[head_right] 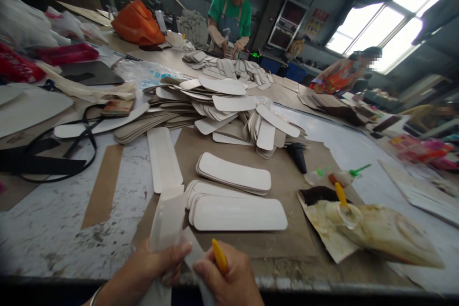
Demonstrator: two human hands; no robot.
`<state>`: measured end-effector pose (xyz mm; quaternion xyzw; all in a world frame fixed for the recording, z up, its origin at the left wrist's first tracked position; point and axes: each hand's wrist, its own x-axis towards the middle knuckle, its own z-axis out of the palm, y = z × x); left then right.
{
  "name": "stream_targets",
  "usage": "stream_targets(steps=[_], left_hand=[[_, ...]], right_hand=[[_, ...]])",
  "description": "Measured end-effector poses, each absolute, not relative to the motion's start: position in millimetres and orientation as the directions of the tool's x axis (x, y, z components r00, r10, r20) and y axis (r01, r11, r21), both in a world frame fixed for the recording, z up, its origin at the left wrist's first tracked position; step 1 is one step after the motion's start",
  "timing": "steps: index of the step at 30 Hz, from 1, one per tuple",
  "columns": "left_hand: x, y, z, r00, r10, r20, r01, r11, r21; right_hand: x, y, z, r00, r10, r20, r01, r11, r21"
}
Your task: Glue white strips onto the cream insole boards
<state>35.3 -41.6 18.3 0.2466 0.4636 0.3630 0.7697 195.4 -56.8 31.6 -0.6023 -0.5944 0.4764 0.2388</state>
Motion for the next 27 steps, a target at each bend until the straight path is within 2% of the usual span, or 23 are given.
stream_targets(steps=[3,7,9,12,16,21,27], left_hand=[[32.7,-37.8,11.1,0.270,0.782,-0.561,-0.329,0.623,0.710],[31.9,-21.6,-1.8,0.019,0.806,-0.592,-0.178,0.585,0.791],[32.9,-11.5,-6.1,-0.025,0.788,-0.615,-0.082,0.612,0.787],[34.8,1.2,-7.7,0.001,0.769,-0.639,0.027,0.638,0.769],[34.9,11.6,-5.3,0.079,0.737,-0.672,0.083,0.667,0.741],[33.2,19.4,-4.4,0.159,0.688,-0.708,0.060,0.709,0.702],[32.6,23.0,-4.7,0.198,0.583,-0.788,-0.032,0.807,0.589]], right_hand=[[205.0,-42.7,38.5,-0.201,0.886,-0.417,0.458,-0.291,-0.840],[218.6,-11.2,45.5,-0.205,0.867,-0.454,0.576,-0.269,-0.772],[223.4,7.3,47.7,-0.238,0.841,-0.485,0.639,-0.240,-0.730],[226.2,33.3,49.2,-0.292,0.795,-0.531,0.711,-0.191,-0.677],[223.1,57.5,47.0,-0.355,0.765,-0.537,0.797,-0.052,-0.601],[215.5,67.3,43.9,-0.335,0.773,-0.538,0.878,0.049,-0.477],[212.2,66.8,41.1,-0.329,0.779,-0.533,0.920,0.137,-0.368]])
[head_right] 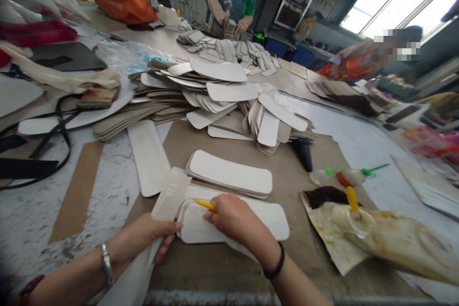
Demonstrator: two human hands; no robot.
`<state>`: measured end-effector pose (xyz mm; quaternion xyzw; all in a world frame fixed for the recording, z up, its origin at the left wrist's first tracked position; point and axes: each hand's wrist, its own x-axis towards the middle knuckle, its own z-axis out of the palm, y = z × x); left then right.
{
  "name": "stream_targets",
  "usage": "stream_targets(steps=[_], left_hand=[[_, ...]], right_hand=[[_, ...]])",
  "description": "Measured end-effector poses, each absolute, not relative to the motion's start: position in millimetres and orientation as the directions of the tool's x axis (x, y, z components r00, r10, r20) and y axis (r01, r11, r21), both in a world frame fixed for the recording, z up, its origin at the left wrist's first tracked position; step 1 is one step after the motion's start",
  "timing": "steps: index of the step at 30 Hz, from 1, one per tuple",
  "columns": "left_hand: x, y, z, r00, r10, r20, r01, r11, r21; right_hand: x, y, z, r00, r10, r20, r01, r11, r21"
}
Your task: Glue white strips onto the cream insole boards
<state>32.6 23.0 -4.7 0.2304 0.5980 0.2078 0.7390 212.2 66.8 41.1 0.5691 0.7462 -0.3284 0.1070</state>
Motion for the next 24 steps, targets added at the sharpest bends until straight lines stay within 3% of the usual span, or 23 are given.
stream_targets(steps=[5,13,24], left_hand=[[37.3,22.6,-2.9,0.181,0.539,-0.823,-0.089,0.842,0.532],[50.7,21.1,-7.8,0.051,0.627,-0.777,-0.011,0.779,0.627],[44.6,15.3,-13.4,0.113,0.675,-0.729,0.085,0.725,0.684]], right_hand=[[212.2,65.7,36.6,-0.338,0.787,-0.517,0.933,0.209,-0.291],[216.6,56.1,44.7,-0.322,0.817,-0.478,0.946,0.258,-0.196],[324.7,12.7,47.3,0.057,0.959,-0.277,0.998,-0.064,-0.016]])
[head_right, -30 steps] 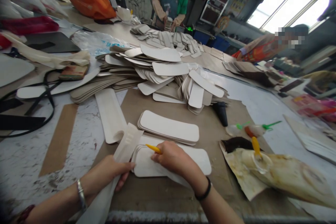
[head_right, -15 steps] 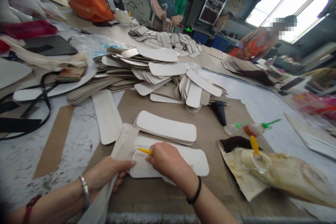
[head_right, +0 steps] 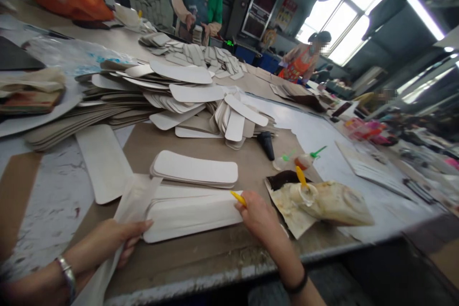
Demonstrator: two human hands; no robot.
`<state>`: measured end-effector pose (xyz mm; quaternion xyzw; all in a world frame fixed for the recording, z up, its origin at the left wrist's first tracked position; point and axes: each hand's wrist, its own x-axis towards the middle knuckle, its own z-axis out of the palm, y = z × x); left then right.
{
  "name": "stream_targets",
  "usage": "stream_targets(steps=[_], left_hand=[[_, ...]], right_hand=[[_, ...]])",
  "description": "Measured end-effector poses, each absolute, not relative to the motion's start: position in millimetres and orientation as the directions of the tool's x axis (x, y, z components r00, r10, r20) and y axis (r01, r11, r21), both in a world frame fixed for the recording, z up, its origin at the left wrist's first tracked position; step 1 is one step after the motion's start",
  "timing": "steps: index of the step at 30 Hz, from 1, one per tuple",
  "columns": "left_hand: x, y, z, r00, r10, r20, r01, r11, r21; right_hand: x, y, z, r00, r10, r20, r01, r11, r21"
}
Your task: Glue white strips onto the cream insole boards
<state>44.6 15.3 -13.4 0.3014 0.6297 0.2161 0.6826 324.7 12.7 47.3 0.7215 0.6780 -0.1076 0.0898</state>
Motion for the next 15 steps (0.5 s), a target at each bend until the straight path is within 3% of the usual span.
stream_targets(steps=[7,15], left_hand=[[45.7,15.3,-14.7,0.116,0.700,-0.705,0.180,0.683,0.708],[44.7,17.9,-15.3,0.117,0.709,-0.695,0.341,0.629,0.699]], right_hand=[[320.6,13.5,33.2,0.107,0.973,-0.204,0.994,-0.100,0.045],[330.8,16.9,21.3,0.094,0.974,-0.206,0.996,-0.093,0.014]])
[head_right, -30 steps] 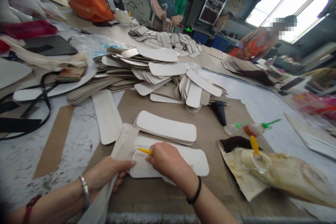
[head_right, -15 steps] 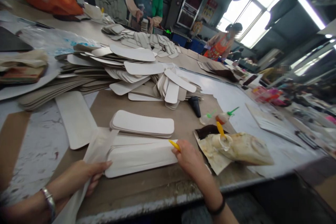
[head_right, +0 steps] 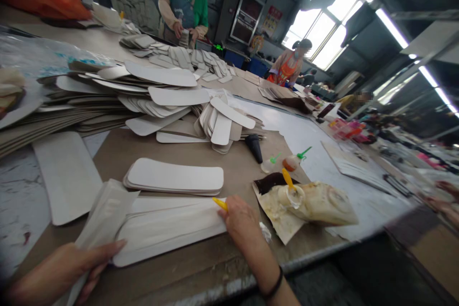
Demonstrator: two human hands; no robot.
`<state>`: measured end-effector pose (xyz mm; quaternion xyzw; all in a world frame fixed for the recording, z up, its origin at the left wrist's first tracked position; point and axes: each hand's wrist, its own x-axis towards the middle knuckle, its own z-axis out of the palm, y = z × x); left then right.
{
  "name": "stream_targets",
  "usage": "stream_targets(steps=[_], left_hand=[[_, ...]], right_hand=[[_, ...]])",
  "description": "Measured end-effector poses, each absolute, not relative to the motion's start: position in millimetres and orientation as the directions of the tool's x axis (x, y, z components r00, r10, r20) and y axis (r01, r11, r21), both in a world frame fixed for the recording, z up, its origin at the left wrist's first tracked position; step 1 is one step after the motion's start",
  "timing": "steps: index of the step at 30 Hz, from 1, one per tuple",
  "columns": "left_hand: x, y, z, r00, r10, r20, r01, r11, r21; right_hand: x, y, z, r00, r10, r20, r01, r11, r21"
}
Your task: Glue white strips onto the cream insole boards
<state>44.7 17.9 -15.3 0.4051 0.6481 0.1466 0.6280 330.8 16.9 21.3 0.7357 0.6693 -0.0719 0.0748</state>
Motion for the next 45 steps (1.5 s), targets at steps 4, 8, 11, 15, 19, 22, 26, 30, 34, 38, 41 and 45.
stream_targets(steps=[4,8,11,15,19,22,26,30,34,38,41,45], left_hand=[[43.1,19.9,-16.8,0.139,0.678,-0.722,0.393,0.631,0.669],[46.8,17.8,-11.3,0.087,0.688,-0.720,0.351,0.655,0.669],[51.8,14.7,-5.6,0.041,0.708,-0.705,0.284,0.668,0.687],[55.9,13.2,-2.9,-0.004,0.715,-0.699,0.257,0.676,0.690],[57.0,12.9,-2.6,-0.020,0.715,-0.699,0.257,0.680,0.687],[57.5,11.9,-1.9,-0.012,0.719,-0.695,0.271,0.671,0.690],[54.8,13.8,-4.0,0.028,0.706,-0.708,0.284,0.673,0.683],[49.5,18.1,-9.0,0.146,0.643,-0.752,0.316,0.690,0.651],[50.1,17.0,-13.1,0.116,0.681,-0.723,0.273,0.678,0.682],[54.9,12.0,-12.4,0.027,0.700,-0.713,0.187,0.698,0.692],[56.3,10.6,-8.6,0.004,0.712,-0.702,0.141,0.694,0.706],[55.2,9.7,-5.6,-0.011,0.724,-0.690,0.078,0.688,0.721]], right_hand=[[333.1,18.5,19.7,0.073,0.975,-0.212,0.997,-0.078,-0.015],[336.3,19.9,17.8,0.038,0.975,-0.218,0.998,-0.049,-0.045],[340.0,20.2,13.9,0.017,0.975,-0.221,0.997,-0.033,-0.066],[346.2,21.4,5.6,-0.018,0.978,-0.208,0.997,0.000,-0.083],[346.8,22.4,2.7,-0.024,0.978,-0.209,0.998,0.010,-0.066],[344.9,19.9,8.0,0.009,0.986,-0.168,0.999,-0.015,-0.032],[352.0,12.2,16.5,0.124,0.991,-0.052,0.992,-0.125,-0.017],[363.1,4.0,17.6,0.195,0.981,0.007,0.976,-0.194,-0.102],[361.0,0.0,15.7,0.187,0.982,-0.015,0.969,-0.187,-0.163],[357.3,-4.2,20.8,0.206,0.978,-0.017,0.950,-0.204,-0.237],[359.0,-6.4,24.0,0.278,0.961,-0.005,0.914,-0.266,-0.307],[357.0,-6.0,21.3,0.308,0.951,0.020,0.904,-0.286,-0.317]])
